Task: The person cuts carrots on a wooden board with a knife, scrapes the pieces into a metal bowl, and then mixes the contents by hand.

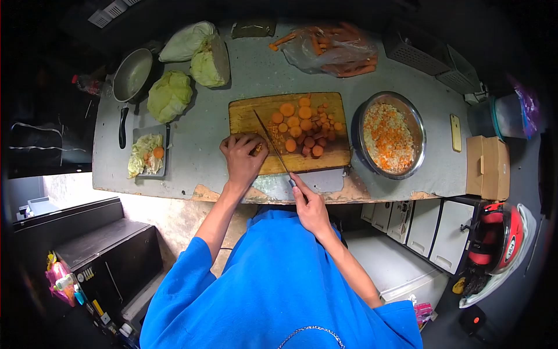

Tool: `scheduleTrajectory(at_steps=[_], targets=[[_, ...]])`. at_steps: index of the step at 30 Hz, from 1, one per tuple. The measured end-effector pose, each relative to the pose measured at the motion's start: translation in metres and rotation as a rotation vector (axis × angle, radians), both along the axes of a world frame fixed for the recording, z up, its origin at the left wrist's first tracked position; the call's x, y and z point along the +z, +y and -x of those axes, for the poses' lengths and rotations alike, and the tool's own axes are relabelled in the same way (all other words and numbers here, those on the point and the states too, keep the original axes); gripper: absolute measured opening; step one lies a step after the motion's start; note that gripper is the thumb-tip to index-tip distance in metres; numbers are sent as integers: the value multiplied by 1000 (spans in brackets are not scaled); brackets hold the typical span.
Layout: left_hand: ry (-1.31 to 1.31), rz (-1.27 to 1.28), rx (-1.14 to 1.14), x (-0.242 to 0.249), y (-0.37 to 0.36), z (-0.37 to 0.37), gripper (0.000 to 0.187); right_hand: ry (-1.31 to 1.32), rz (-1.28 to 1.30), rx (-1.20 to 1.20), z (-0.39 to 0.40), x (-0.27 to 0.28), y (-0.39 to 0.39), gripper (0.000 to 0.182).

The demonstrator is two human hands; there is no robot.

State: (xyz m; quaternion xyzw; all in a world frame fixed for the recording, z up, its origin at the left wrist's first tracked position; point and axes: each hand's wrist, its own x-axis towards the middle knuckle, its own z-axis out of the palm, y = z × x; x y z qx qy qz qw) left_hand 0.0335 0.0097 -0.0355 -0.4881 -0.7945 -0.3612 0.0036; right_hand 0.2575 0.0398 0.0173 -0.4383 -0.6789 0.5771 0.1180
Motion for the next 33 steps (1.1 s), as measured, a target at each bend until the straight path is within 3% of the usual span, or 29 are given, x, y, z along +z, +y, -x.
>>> scheduleTrajectory(at_steps=[2, 7, 14, 16, 19, 29, 33], targets=[[-1, -4, 3, 0, -4, -1, 13, -59, 34, 6, -1, -1, -4, 41], [19, -34, -2, -2, -3, -1, 12, 95, -45, -11, -5, -14, -1, 41], [21, -74, -14, 0, -3, 1, 11, 25, -75, 14, -1, -13, 0, 41], [-20, -121, 8, 6, -3, 3, 13, -7, 15, 34, -4, -9, 3, 40], [-164, -209, 34, 11, -4, 9, 15, 92, -74, -11, -8, -13, 2, 40], [-160, -134, 7, 1, -13, 14, 22, 23, -38, 3, -7, -14, 8, 41], [-177, -92, -145, 11, -9, 10, 24, 100, -87, -48, -3, -13, 4, 41]])
